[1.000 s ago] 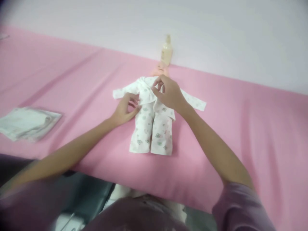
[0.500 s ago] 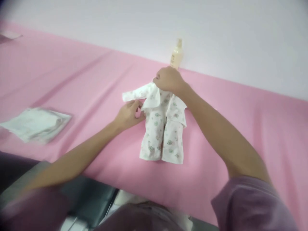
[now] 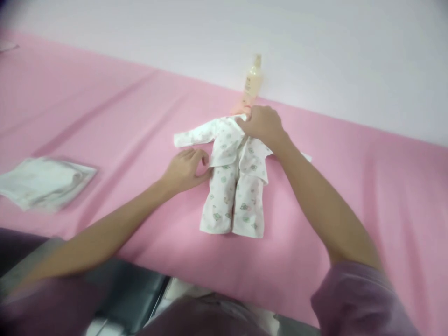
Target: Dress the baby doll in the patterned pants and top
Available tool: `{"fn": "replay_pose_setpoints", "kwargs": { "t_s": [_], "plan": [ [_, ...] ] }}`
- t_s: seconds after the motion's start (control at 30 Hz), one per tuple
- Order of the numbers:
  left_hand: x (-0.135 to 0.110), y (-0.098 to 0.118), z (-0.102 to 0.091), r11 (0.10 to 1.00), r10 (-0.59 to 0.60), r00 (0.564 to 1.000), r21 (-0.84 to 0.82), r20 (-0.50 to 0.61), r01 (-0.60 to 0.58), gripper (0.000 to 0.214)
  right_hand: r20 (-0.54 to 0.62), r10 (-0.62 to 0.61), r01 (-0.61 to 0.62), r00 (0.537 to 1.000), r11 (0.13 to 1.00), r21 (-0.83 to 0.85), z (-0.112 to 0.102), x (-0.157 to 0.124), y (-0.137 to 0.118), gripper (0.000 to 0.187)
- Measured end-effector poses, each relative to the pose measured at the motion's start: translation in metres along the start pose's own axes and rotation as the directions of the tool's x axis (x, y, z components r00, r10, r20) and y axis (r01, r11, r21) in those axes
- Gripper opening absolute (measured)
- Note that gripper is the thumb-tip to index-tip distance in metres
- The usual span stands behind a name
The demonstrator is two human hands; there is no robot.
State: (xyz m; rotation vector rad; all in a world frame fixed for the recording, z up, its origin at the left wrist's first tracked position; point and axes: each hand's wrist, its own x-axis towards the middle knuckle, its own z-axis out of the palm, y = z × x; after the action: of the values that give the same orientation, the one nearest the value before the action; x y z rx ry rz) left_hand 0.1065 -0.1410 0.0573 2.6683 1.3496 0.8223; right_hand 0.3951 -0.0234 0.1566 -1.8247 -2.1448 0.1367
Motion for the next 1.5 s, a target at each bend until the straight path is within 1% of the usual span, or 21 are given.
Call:
{"fn": "replay_pose_setpoints", "kwargs": {
  "t_s": [0.13, 0.2, 0.23, 0.33, 0.37, 0.43, 0.53, 0.6, 0.7, 0.73, 0.8, 0.9, 1.0, 1.07, 1.13, 1.2, 1.23, 1.3, 1.37, 1.43, 1.5],
  "plan": [
    [0.0, -0.004, 0.003, 0.999, 0.032, 0.999, -0.004, -0.011, -0.032, 0.015, -0.013, 0.051, -0.052, 0.999, 0.998, -0.026, 0.017, 0.031, 0.009, 0.027],
    [0.0, -0.006, 0.005, 0.999, 0.041, 0.999, 0.013, -0.016, -0.04, 0.017, -0.059, 0.037, -0.036, 0.998, 0.999, 0.014, 0.019, 0.03, 0.017, 0.025],
    [0.0, -0.007, 0.005, 0.999, 0.039, 0.999, 0.015, -0.026, -0.038, 0.019, -0.105, 0.021, -0.016, 0.994, 0.999, 0.045, 0.017, 0.023, 0.021, 0.024],
    [-0.002, -0.005, 0.004, 1.0, 0.014, 0.997, -0.025, -0.072, -0.015, 0.022, -0.223, -0.087, 0.122, 0.971, 0.981, 0.149, 0.003, -0.029, 0.022, 0.024],
    [-0.002, -0.003, 0.003, 0.999, 0.001, 0.996, -0.049, -0.085, -0.005, 0.022, -0.219, -0.143, 0.184, 0.965, 0.966, 0.181, -0.002, -0.053, 0.02, 0.026],
    [-0.001, 0.004, 0.003, 0.994, -0.016, 0.994, -0.106, -0.109, 0.005, 0.023, -0.185, -0.21, 0.247, 0.96, 0.945, 0.214, -0.008, -0.103, 0.014, 0.031],
    [0.009, 0.016, 0.003, 0.99, 0.024, 0.99, -0.132, -0.14, -0.043, 0.027, -0.153, -0.233, 0.262, 0.96, 0.942, 0.21, -0.001, -0.159, 0.006, 0.039],
    [0.023, 0.025, 0.002, 0.992, 0.087, 0.985, -0.083, -0.146, -0.1, 0.026, -0.145, -0.235, 0.261, 0.961, 0.944, 0.2, 0.012, -0.175, 0.002, 0.04],
    [0.044, 0.035, -0.001, 0.988, 0.154, 0.982, 0.019, -0.106, -0.153, 0.01, -0.155, -0.227, 0.249, 0.961, 0.959, 0.137, 0.03, -0.175, -0.002, 0.028],
    [0.049, 0.038, -0.002, 0.986, 0.169, 0.982, 0.033, -0.087, -0.166, 0.008, -0.166, -0.227, 0.247, 0.96, 0.962, 0.114, 0.033, -0.173, -0.003, 0.023],
    [0.053, 0.043, -0.004, 0.979, 0.204, 0.977, 0.015, -0.057, -0.204, 0.016, -0.195, -0.219, 0.245, 0.956, 0.962, 0.123, 0.034, -0.171, -0.003, 0.017],
    [0.048, 0.047, -0.008, 0.959, 0.274, 0.961, -0.067, -0.026, -0.276, 0.021, -0.233, -0.088, 0.16, 0.969, 0.936, 0.313, 0.028, -0.176, 0.002, 0.017],
    [0.043, 0.051, -0.011, 0.939, 0.309, 0.951, -0.166, 0.027, -0.3, 0.017, -0.248, 0.038, 0.097, 0.968, 0.856, 0.508, 0.019, -0.181, 0.01, 0.023],
    [0.047, 0.051, -0.012, 0.93, 0.26, 0.966, -0.274, 0.012, -0.247, 0.018, -0.25, 0.039, 0.114, 0.968, 0.813, 0.57, 0.016, -0.178, 0.012, 0.024],
    [0.06, 0.048, -0.009, 0.922, 0.132, 0.989, -0.358, -0.061, -0.145, 0.016, -0.247, 0.026, 0.128, 0.969, 0.8, 0.586, 0.017, -0.171, 0.01, 0.023],
    [0.078, 0.041, -0.004, 0.92, 0.003, 0.994, -0.39, -0.108, -0.045, 0.01, -0.263, -0.016, 0.161, 0.965, 0.827, 0.538, 0.019, -0.163, 0.006, 0.022],
    [0.087, 0.037, -0.001, 0.917, -0.032, 0.995, -0.398, -0.092, -0.008, 0.008, -0.266, -0.062, 0.191, 0.962, 0.849, 0.492, 0.02, -0.159, 0.003, 0.021],
    [0.103, 0.029, 0.004, 0.9, -0.048, 0.999, -0.434, -0.005, 0.042, 0.01, -0.225, -0.198, 0.272, 0.954, 0.885, 0.378, 0.024, -0.155, -0.001, 0.019],
    [0.113, 0.024, 0.006, 0.874, -0.035, 0.997, -0.482, 0.071, 0.065, 0.015, -0.144, -0.307, 0.338, 0.941, 0.891, 0.304, 0.026, -0.153, -0.003, 0.017],
    [0.116, 0.021, 0.007, 0.859, -0.029, 0.996, -0.508, 0.088, 0.07, 0.018, -0.107, -0.326, 0.342, 0.939, 0.877, 0.337, 0.025, -0.15, -0.002, 0.013],
    [0.116, 0.022, 0.007, 0.85, -0.036, 0.996, -0.521, 0.087, 0.076, 0.018, -0.131, -0.244, 0.277, 0.961, 0.856, 0.437, 0.021, -0.143, 0.002, 0.011]
  ]
}}
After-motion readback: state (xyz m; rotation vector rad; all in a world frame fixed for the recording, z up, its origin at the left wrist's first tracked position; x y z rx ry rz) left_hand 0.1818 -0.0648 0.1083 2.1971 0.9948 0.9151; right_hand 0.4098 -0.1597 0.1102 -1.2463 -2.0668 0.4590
